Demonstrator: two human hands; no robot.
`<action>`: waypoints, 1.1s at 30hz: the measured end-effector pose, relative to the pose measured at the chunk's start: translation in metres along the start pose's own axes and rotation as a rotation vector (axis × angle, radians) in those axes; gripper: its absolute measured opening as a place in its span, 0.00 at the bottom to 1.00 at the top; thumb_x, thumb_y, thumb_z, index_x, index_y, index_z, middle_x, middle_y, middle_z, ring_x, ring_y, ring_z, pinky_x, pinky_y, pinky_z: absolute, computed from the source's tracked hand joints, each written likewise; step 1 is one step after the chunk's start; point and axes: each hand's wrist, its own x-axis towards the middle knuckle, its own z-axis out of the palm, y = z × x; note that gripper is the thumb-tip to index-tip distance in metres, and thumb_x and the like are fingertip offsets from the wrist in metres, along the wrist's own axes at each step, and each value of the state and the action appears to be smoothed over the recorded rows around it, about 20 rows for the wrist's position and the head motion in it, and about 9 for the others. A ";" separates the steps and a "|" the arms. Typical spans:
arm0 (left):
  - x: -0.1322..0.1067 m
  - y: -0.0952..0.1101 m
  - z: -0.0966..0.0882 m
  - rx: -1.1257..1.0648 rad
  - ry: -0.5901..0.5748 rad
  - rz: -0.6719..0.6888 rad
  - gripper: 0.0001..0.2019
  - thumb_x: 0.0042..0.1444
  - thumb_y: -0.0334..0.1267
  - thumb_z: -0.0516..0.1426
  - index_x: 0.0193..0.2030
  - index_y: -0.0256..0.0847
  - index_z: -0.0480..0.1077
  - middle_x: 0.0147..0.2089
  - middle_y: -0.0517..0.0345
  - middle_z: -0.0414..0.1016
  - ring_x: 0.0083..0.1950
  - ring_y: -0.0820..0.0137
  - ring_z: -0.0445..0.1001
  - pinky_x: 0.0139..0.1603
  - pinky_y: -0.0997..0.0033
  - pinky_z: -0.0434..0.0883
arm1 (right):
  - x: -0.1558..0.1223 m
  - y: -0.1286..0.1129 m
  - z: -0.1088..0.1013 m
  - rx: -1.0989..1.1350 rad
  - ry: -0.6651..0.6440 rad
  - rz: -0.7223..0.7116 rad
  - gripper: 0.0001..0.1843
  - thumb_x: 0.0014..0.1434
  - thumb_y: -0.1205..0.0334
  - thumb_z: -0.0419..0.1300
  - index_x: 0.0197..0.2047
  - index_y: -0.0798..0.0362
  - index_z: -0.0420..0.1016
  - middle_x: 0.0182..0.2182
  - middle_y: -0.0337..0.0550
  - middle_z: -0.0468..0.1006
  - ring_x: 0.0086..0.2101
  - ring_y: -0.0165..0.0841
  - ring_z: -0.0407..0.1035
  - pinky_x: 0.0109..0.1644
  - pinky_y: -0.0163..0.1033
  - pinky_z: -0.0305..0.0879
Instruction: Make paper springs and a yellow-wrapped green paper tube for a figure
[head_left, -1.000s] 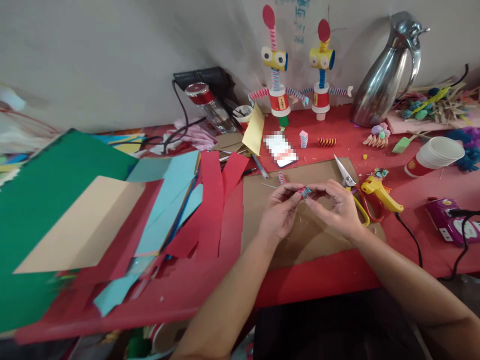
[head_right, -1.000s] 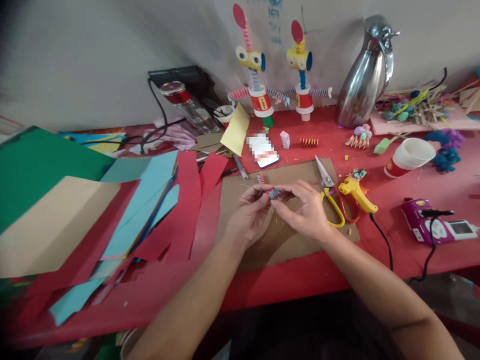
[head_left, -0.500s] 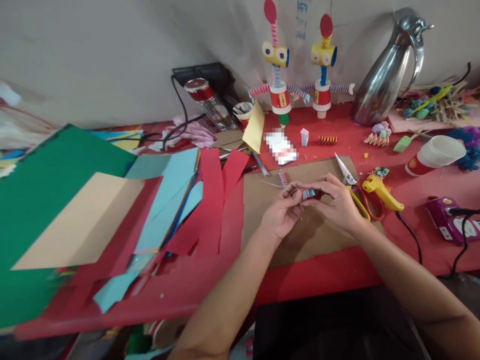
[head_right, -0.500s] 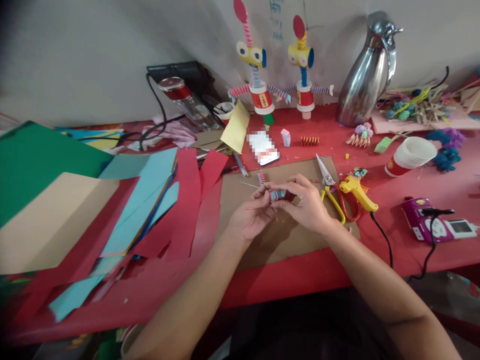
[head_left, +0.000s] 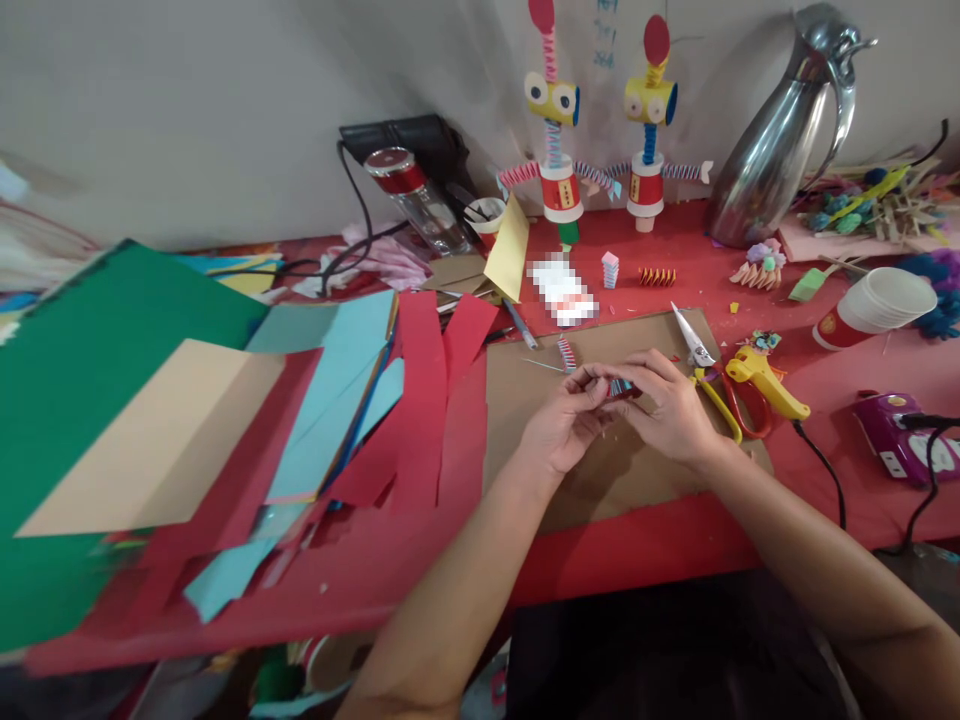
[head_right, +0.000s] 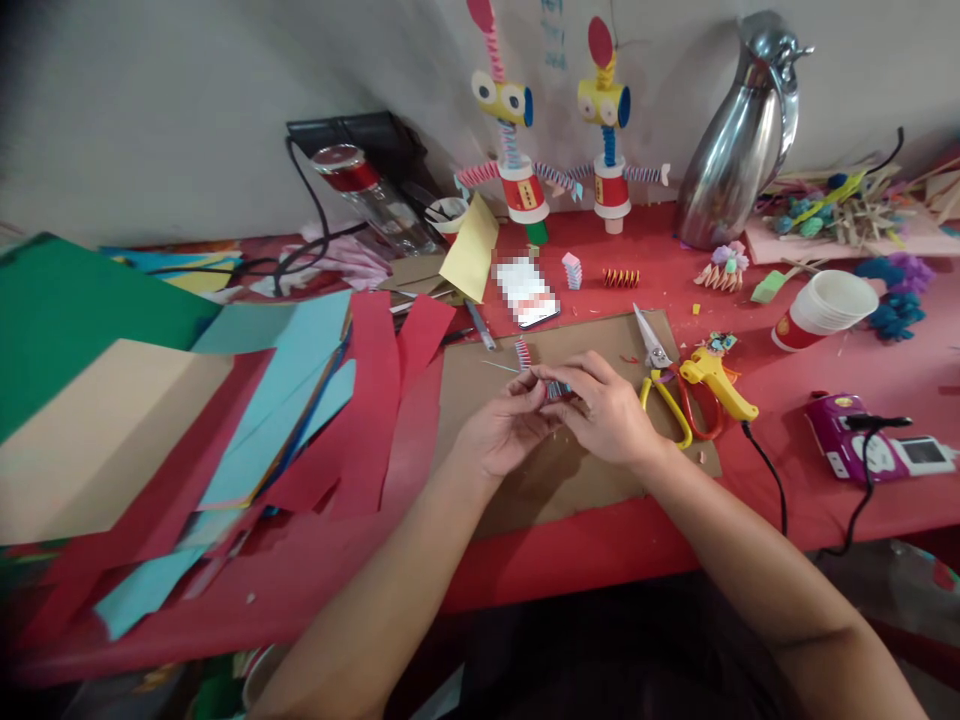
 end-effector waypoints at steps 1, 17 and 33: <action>0.000 0.000 0.000 -0.002 -0.009 -0.006 0.11 0.43 0.30 0.70 0.32 0.41 0.73 0.30 0.65 0.75 0.30 0.75 0.74 0.35 0.72 0.70 | 0.000 0.000 0.000 -0.001 0.004 -0.016 0.18 0.60 0.73 0.56 0.49 0.46 0.77 0.41 0.45 0.77 0.41 0.36 0.74 0.45 0.44 0.75; -0.001 0.002 0.009 -0.094 0.007 0.078 0.05 0.49 0.29 0.67 0.32 0.40 0.77 0.32 0.59 0.81 0.36 0.72 0.79 0.51 0.68 0.75 | 0.003 -0.011 -0.010 0.204 0.144 0.253 0.09 0.61 0.62 0.60 0.45 0.49 0.76 0.35 0.43 0.75 0.34 0.33 0.71 0.40 0.42 0.72; 0.002 0.000 0.005 0.015 -0.067 0.156 0.10 0.41 0.33 0.72 0.31 0.43 0.79 0.35 0.59 0.82 0.40 0.70 0.80 0.53 0.64 0.75 | 0.002 -0.014 -0.001 0.438 0.206 0.431 0.06 0.59 0.59 0.63 0.38 0.51 0.80 0.32 0.42 0.82 0.32 0.31 0.75 0.38 0.39 0.73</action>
